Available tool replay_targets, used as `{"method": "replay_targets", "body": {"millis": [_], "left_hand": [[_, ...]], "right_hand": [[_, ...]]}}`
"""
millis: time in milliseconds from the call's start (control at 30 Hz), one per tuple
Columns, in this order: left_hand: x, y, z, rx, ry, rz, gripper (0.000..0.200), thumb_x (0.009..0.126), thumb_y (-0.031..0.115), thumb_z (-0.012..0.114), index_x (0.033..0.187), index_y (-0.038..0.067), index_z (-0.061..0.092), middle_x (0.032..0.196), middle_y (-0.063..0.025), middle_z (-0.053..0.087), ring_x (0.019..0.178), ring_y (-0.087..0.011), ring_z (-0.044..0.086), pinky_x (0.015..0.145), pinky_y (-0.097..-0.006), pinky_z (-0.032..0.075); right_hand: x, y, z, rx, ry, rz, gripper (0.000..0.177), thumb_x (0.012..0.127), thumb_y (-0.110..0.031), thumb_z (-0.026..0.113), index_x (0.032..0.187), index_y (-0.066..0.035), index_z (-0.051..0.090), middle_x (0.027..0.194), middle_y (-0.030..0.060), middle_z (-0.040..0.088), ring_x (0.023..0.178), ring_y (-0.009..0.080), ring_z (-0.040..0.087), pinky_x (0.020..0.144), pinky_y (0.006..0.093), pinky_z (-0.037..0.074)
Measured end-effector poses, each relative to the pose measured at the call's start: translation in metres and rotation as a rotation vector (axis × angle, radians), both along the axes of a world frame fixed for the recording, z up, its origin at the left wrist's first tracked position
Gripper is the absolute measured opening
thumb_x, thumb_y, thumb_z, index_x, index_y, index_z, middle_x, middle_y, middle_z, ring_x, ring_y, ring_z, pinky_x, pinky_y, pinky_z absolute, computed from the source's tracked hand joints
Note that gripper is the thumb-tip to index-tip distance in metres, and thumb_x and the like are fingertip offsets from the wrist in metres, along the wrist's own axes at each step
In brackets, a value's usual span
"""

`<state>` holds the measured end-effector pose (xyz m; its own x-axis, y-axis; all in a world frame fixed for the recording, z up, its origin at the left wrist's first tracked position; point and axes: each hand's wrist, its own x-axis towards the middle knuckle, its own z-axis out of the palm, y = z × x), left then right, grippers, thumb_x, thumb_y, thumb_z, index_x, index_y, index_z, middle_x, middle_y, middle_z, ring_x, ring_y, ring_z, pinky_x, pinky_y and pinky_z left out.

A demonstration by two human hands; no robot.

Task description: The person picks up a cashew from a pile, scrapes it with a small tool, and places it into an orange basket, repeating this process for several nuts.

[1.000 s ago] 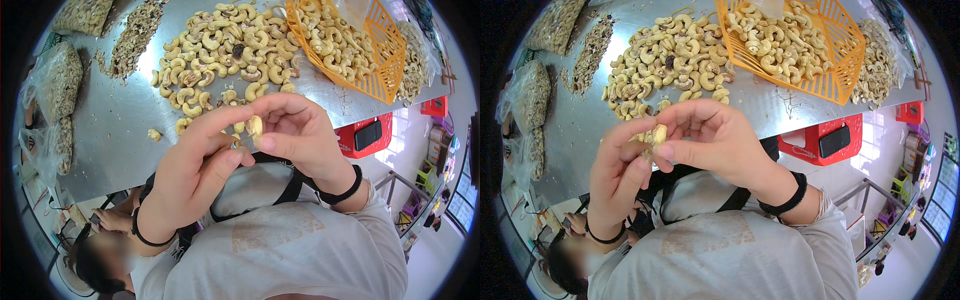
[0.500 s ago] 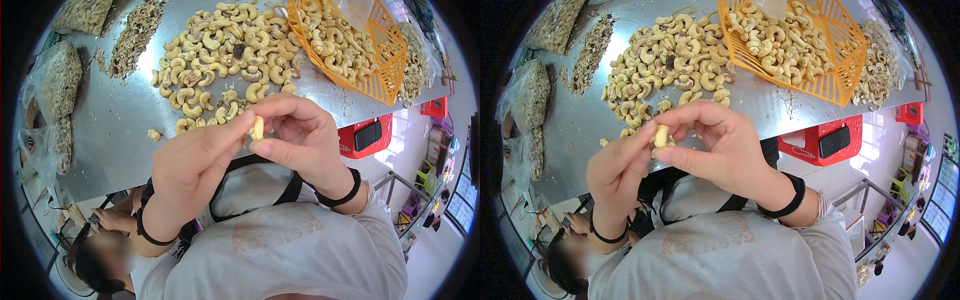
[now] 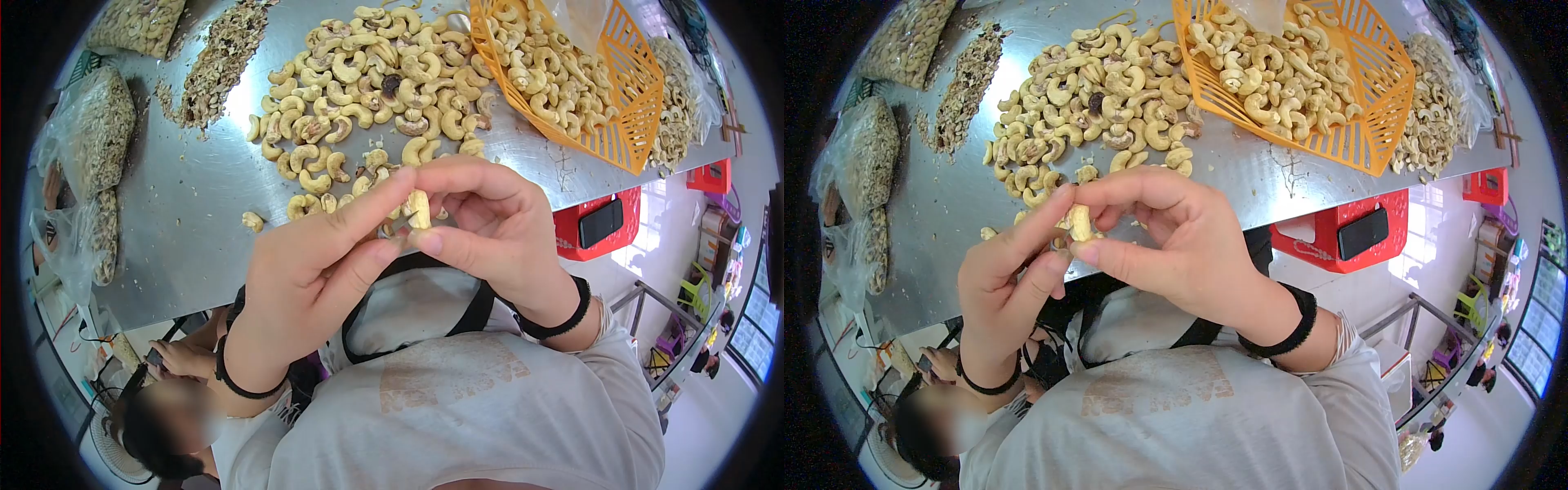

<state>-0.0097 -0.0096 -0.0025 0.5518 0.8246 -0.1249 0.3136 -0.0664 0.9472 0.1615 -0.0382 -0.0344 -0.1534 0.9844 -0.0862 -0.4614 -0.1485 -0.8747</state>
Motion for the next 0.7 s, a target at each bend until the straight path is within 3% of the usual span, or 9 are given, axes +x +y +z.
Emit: {"method": "replay_targets", "body": {"millis": [333,400,533,700], "left_hand": [[0.0028,0.0015,-0.0071,0.337,0.025,-0.010,0.031,0.074,0.000,0.054,0.104,0.004,0.054,0.086,-0.0101,0.060,0.067,-0.0156,0.059,0.060,-0.0218,0.044],[0.0032,0.0022,-0.0053,0.039,-0.139,0.046,0.029,0.075,-0.001,0.052,0.104,0.002,0.054,0.084,-0.0106,0.060,0.069,-0.0139,0.058,0.060,-0.0216,0.044],[0.0016,0.0037,-0.0035,-0.020,-0.197,0.063,0.030,0.076,-0.001,0.051,0.106,0.001,0.052,0.082,-0.0103,0.060,0.072,-0.0125,0.058,0.061,-0.0209,0.044],[0.0023,0.0010,-0.0003,-0.021,-0.097,0.037,0.034,0.076,0.001,0.051,0.110,0.002,0.049,0.082,-0.0095,0.060,0.072,-0.0121,0.058,0.063,-0.0204,0.043]], "right_hand": [[-0.0020,0.0000,-0.0029,0.103,-0.046,-0.039,0.032,0.067,0.005,0.061,0.098,0.001,0.053,0.092,0.0060,0.052,0.081,0.0113,0.047,0.075,0.0239,0.039],[-0.0017,-0.0002,-0.0007,0.102,-0.048,-0.040,0.033,0.068,0.004,0.061,0.099,0.002,0.053,0.091,0.0058,0.052,0.081,0.0112,0.047,0.075,0.0240,0.039],[0.0000,0.0002,0.0020,0.021,0.009,0.012,0.032,0.068,0.005,0.060,0.099,0.002,0.050,0.090,0.0049,0.052,0.079,0.0108,0.048,0.075,0.0237,0.039],[0.0023,0.0016,0.0051,0.005,0.035,0.038,0.031,0.068,0.005,0.060,0.096,0.001,0.049,0.090,0.0043,0.052,0.080,0.0101,0.049,0.075,0.0235,0.040]]}}
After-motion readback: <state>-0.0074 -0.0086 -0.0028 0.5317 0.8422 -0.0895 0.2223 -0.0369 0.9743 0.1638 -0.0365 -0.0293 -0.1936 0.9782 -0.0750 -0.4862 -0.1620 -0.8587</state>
